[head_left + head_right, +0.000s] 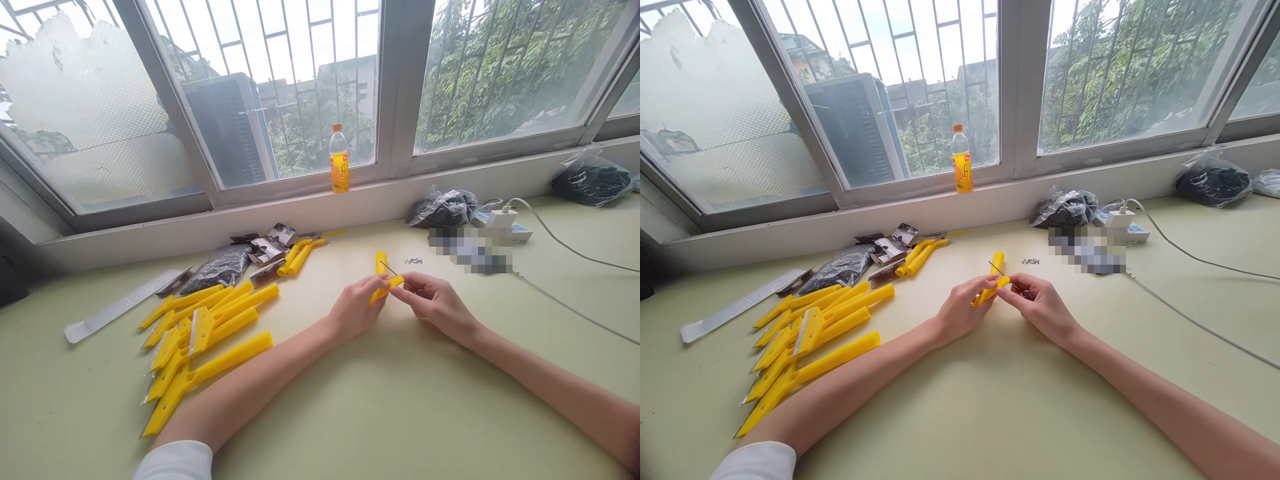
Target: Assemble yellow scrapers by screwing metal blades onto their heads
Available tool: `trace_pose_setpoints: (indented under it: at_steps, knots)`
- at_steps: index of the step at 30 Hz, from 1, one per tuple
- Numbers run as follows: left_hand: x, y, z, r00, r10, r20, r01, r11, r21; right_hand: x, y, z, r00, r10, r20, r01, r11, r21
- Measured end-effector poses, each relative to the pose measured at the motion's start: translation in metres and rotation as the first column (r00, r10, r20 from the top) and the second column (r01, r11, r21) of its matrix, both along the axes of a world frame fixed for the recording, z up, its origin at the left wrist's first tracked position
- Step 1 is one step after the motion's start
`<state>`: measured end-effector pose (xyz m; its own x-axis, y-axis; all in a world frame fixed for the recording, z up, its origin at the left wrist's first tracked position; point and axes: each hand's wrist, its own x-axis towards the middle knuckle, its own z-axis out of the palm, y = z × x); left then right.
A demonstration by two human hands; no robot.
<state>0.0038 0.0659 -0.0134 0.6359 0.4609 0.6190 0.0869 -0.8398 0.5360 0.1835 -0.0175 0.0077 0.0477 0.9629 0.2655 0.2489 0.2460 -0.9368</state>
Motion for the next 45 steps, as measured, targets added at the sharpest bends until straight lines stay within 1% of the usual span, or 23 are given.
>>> trace_pose_setpoints:
  at_steps: [1,3,5,6,8,10,13,16,19,23,33,45]
  knots:
    - [0.000,0.000,0.000,1.000,-0.003,-0.004,0.003,1.000,-0.031,0.000,0.000,0.000,1.000,-0.003,-0.023,0.003,1.000,-0.009]
    - [0.001,-0.002,0.002,1.000,0.003,0.010,-0.002,0.988,-0.158,-0.001,0.001,-0.001,0.996,-0.033,-0.079,0.032,0.999,-0.016]
    - [0.001,-0.002,0.005,0.996,0.034,0.082,-0.006,0.948,-0.318,-0.001,0.001,-0.001,0.989,-0.091,-0.119,0.091,0.996,-0.005]
    - [0.001,-0.002,0.006,0.990,0.053,0.133,0.002,0.923,-0.386,-0.001,0.002,-0.002,0.986,-0.125,-0.109,0.127,0.992,0.012]
    - [0.002,-0.001,0.009,0.969,0.087,0.233,0.035,0.880,-0.474,0.002,0.002,-0.003,0.984,-0.180,-0.005,0.180,0.979,0.094]
    - [0.002,0.001,0.010,0.952,0.098,0.290,0.068,0.854,-0.516,0.006,0.002,-0.004,0.963,-0.222,0.150,0.186,0.957,0.224]
    - [0.002,0.001,0.011,0.952,0.092,0.292,0.077,0.851,-0.519,0.009,0.003,-0.005,0.920,-0.248,0.304,0.123,0.918,0.378]
    - [0.002,-0.001,0.011,0.963,0.082,0.258,0.056,0.872,-0.487,0.009,0.003,-0.005,0.897,-0.260,0.357,0.087,0.897,0.434]
    - [0.001,-0.002,0.012,0.965,0.082,0.251,0.049,0.878,-0.476,0.009,0.002,-0.006,0.891,-0.288,0.351,0.115,0.890,0.441]
    - [0.001,-0.002,0.012,0.962,0.093,0.257,0.046,0.871,-0.489,0.011,0.001,-0.005,0.881,-0.318,0.350,0.148,0.888,0.436]
    - [0.001,-0.003,0.011,0.971,0.090,0.221,0.022,0.889,-0.457,0.009,0.000,-0.003,0.879,-0.281,0.385,0.089,0.890,0.447]
    - [0.000,-0.002,0.011,0.973,0.097,0.208,0.008,0.891,-0.453,0.010,-0.002,-0.004,0.874,-0.290,0.389,0.108,0.898,0.427]
